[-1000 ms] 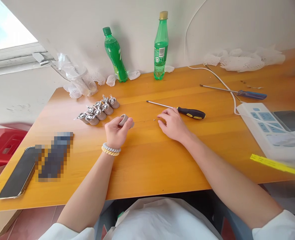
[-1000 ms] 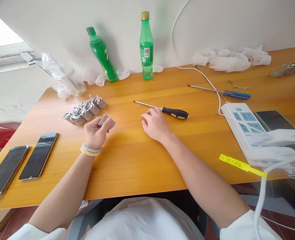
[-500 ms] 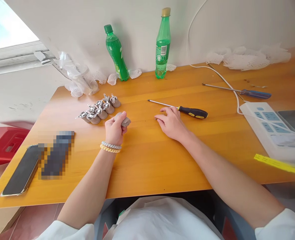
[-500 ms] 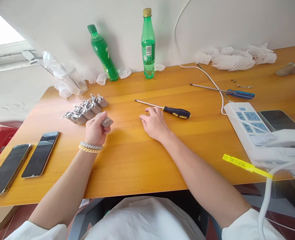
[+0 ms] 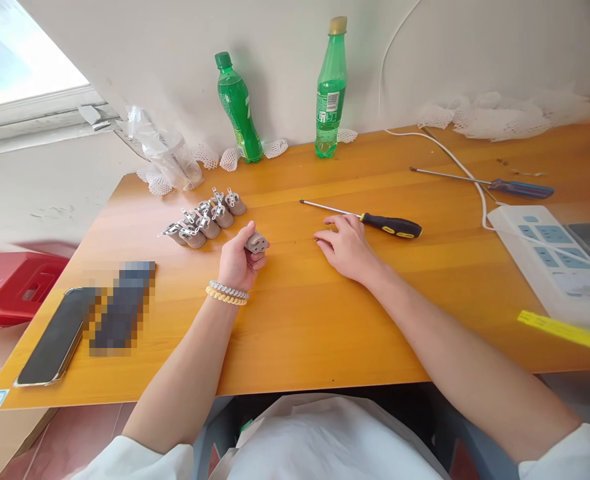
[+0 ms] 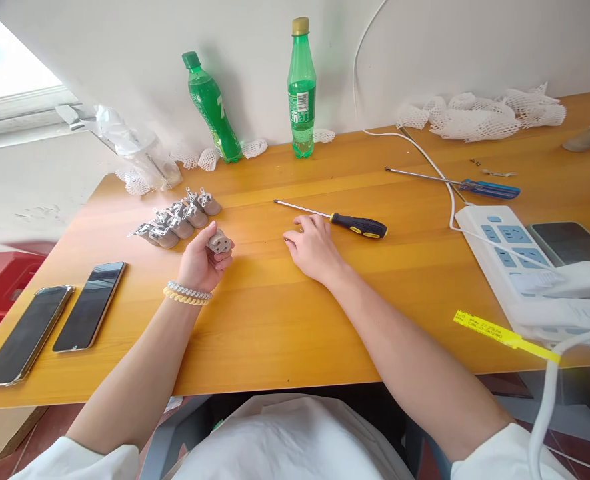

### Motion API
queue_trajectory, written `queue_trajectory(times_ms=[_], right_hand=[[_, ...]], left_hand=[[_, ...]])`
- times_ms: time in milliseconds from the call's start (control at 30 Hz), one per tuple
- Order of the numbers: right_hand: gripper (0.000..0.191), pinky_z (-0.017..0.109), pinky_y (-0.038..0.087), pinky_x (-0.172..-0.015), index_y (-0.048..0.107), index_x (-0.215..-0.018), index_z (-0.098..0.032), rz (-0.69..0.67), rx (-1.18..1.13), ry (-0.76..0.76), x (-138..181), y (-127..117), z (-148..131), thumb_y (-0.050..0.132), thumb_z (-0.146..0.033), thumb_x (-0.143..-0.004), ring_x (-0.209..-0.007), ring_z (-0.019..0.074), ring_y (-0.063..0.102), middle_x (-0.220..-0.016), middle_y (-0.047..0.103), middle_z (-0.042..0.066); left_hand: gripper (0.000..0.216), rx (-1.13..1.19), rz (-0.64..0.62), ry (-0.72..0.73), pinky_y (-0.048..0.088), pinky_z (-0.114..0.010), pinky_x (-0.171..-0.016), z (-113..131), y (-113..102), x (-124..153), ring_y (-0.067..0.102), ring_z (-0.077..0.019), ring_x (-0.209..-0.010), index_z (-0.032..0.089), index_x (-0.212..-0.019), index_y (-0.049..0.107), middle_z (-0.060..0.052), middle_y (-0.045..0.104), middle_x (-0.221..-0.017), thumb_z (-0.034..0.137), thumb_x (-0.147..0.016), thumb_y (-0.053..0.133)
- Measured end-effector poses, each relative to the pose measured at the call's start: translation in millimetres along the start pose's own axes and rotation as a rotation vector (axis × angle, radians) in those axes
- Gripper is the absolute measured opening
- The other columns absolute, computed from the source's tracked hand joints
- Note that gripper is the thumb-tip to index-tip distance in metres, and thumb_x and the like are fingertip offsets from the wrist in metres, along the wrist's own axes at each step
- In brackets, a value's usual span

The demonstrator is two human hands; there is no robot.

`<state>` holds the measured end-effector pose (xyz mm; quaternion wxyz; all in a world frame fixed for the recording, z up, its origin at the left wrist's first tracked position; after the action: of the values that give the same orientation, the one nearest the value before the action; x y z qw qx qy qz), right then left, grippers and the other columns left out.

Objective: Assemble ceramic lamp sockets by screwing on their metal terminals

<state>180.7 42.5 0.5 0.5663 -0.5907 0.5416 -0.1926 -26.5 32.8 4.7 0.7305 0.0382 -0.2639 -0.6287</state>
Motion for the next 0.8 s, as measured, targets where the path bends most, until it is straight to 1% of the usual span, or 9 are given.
queue_trajectory(times_ms=[133, 233, 367, 433, 500, 600, 667, 800], right_hand=[[0.024, 0.048, 0.037, -0.092, 0.073, -0.093, -0.018, 0.011, 0.007, 0.014, 0, -1, 1, 0.051, -0.025, -0.087, -0.109, 0.0306, 0.042, -0.114, 0.057, 0.015], [0.023, 0.049, 0.039, -0.090, 0.071, -0.096, -0.017, 0.049, -0.007, 0.051, 0, -5, 6, 0.052, -0.020, -0.083, -0.107, 0.0313, 0.044, -0.114, 0.059, 0.014], [0.032, 0.044, 0.044, -0.086, 0.069, -0.097, -0.016, 0.123, -0.093, 0.102, -1, -20, 19, 0.045, -0.007, -0.077, -0.099, 0.0284, 0.050, -0.101, 0.064, 0.012], [0.034, 0.041, 0.046, -0.082, 0.068, -0.096, -0.016, 0.152, -0.136, 0.145, -1, -29, 28, 0.044, -0.005, -0.075, -0.094, 0.0261, 0.055, -0.095, 0.065, 0.011], [0.030, 0.038, 0.048, -0.077, 0.067, -0.092, -0.016, 0.166, -0.145, 0.203, -1, -37, 37, 0.044, -0.007, -0.075, -0.086, 0.0241, 0.059, -0.090, 0.067, 0.010], [0.022, 0.037, 0.049, -0.069, 0.068, -0.086, -0.017, 0.120, -0.128, 0.293, 0, -43, 50, 0.049, -0.016, -0.076, -0.072, 0.0223, 0.062, -0.078, 0.069, 0.008], [0.020, 0.036, 0.049, -0.065, 0.069, -0.084, -0.019, 0.101, -0.132, 0.333, 1, -45, 56, 0.050, -0.020, -0.077, -0.064, 0.0214, 0.062, -0.071, 0.069, 0.006], [0.018, 0.035, 0.049, -0.064, 0.069, -0.081, -0.020, 0.162, -0.152, 0.385, 3, -54, 66, 0.052, -0.022, -0.077, -0.061, 0.0200, 0.062, -0.070, 0.069, 0.005]], left_hand=[[0.032, 0.036, -0.015, -0.043, 0.021, -0.014, -0.033, -1, 3, 1, 0.034, -0.0028, -0.038, 0.018, -0.065, 0.043, 0.000, 0.054, -0.057, 0.037, -0.071, 0.068], [0.030, 0.044, -0.025, -0.042, 0.022, -0.015, -0.033, 0, 2, 1, 0.034, -0.0032, -0.039, 0.017, -0.066, 0.044, -0.001, 0.055, -0.058, 0.037, -0.072, 0.066], [0.026, -0.022, -0.045, 0.049, 0.026, -0.016, -0.035, 4, 0, 1, 0.037, -0.0043, -0.042, 0.017, -0.065, 0.046, 0.000, 0.054, -0.060, 0.030, -0.069, 0.068], [0.025, -0.045, -0.049, 0.083, 0.027, -0.017, -0.035, 5, -1, 1, 0.037, -0.0048, -0.043, 0.017, -0.064, 0.046, 0.001, 0.052, -0.059, 0.026, -0.068, 0.068], [0.024, -0.041, -0.037, 0.086, 0.027, -0.017, -0.035, 5, -2, 0, 0.037, -0.0051, -0.043, 0.017, -0.064, 0.046, 0.001, 0.052, -0.059, 0.027, -0.069, 0.067], [0.023, -0.029, -0.009, 0.079, 0.026, -0.018, -0.035, 5, -3, -1, 0.037, -0.0052, -0.042, 0.017, -0.064, 0.047, 0.000, 0.054, -0.059, 0.029, -0.069, 0.066], [0.023, -0.027, 0.003, 0.080, 0.026, -0.018, -0.035, 5, -4, -2, 0.037, -0.0053, -0.041, 0.017, -0.064, 0.048, -0.001, 0.055, -0.058, 0.029, -0.069, 0.066], [0.024, -0.019, 0.015, 0.096, 0.026, -0.018, -0.034, 6, -6, -4, 0.037, -0.0054, -0.041, 0.017, -0.063, 0.047, -0.002, 0.056, -0.058, 0.030, -0.068, 0.066]])
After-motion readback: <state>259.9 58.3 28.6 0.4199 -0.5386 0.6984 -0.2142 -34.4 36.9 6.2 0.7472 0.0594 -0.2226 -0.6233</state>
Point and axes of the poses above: each hand's wrist, its own x-axis away from the middle knuckle, its own y-axis out of the palm, z = x × y, the point moved 5 cm from there along -x, towards the middle knuckle
